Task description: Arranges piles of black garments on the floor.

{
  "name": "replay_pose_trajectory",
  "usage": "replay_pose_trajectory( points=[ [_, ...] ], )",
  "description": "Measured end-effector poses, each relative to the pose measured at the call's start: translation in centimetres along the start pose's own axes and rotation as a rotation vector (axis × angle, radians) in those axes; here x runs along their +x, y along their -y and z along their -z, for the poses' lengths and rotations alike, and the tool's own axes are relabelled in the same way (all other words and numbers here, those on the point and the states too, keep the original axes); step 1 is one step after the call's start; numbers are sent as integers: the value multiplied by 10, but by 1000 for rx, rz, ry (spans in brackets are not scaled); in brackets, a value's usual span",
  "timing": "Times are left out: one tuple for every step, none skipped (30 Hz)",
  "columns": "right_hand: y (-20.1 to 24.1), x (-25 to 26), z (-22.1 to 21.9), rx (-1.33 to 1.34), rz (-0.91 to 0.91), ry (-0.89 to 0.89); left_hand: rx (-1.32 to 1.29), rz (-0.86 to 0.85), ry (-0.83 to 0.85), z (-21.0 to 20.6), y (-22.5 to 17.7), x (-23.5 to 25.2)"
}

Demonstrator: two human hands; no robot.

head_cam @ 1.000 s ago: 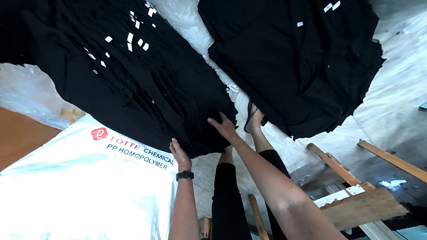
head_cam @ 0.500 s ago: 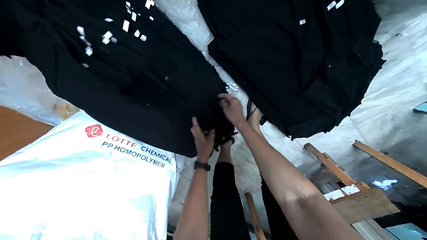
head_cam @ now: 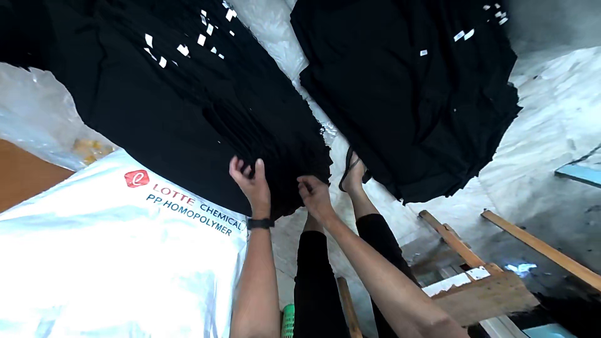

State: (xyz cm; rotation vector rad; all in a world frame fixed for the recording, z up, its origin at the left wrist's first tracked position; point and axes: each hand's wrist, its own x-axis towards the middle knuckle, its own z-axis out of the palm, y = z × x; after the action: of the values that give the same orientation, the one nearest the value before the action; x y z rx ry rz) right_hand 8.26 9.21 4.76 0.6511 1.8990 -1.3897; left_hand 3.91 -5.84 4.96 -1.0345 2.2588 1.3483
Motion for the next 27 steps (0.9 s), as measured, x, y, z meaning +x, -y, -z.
replay_pose_trajectory(
  points=[
    [-1,-2,-5,-26,28,49,46,24,69,4,-4,9],
    [-1,-1,-7,-72,37,110,92,41,118,6,-5,15],
    [-2,4,-7,-122,35,171,118,57,161,9,-4,17],
    [-5,12,-7,-162,24,218,128,59,204,11,-1,17],
    [-10,21,-7,-191,13,248,131,42,251,13,4,16],
    [-15,29,-9,-217,2,266,141,15,290,14,12,14],
    [-18,38,-10,-239,-10,276,152,-7,290,12,18,11],
    [-17,46,-11,-260,-24,280,138,-19,261,7,28,10],
    [-16,52,-12,-274,-38,281,93,-19,200,0,40,7],
    [-17,57,-12,-279,-44,280,29,0,106,-9,53,3],
    [-19,62,-11,-278,-41,279,-41,22,29,-19,65,1],
    [-22,68,-10,-272,-34,280,-103,29,-28,-29,74,-2],
    [-24,73,-8,-268,-23,278,-150,25,-58,-37,80,-4],
    [-26,80,-6,-273,-10,279,-171,22,-58,-45,83,-4],
    [-28,85,-5,-284,0,285,-152,22,-34,-50,83,-2],
    [-29,89,-4,-302,13,290,-96,12,-17,-55,84,1],
    [-28,93,-4,-322,29,289,-29,-2,-26,-60,85,7],
    [-28,97,-4,-343,46,287,34,-7,-44,-66,85,12],
    [-28,99,-3,-356,61,282,88,-4,-64,-71,84,14],
    [-30,99,-2,-366,75,274,132,-9,-89,-76,85,12],
    [-33,99,-3,-368,85,268,155,-29,-124,-81,89,10],
    [-34,99,-3,-372,85,273,168,-51,-163,-85,93,9],
    [-33,102,-4,-375,80,281,176,-71,-198,-89,96,11],
    [-31,106,-3,-382,74,289,179,-84,-222,-92,95,16],
    [-30,110,-3,-393,65,294,187,-82,-238,-96,93,20],
    [-30,113,-3,-401,57,299,199,-79,-256,-100,93,22],
    [-32,114,-3,-404,55,298,209,-85,-276,-104,93,23]
  ],
)
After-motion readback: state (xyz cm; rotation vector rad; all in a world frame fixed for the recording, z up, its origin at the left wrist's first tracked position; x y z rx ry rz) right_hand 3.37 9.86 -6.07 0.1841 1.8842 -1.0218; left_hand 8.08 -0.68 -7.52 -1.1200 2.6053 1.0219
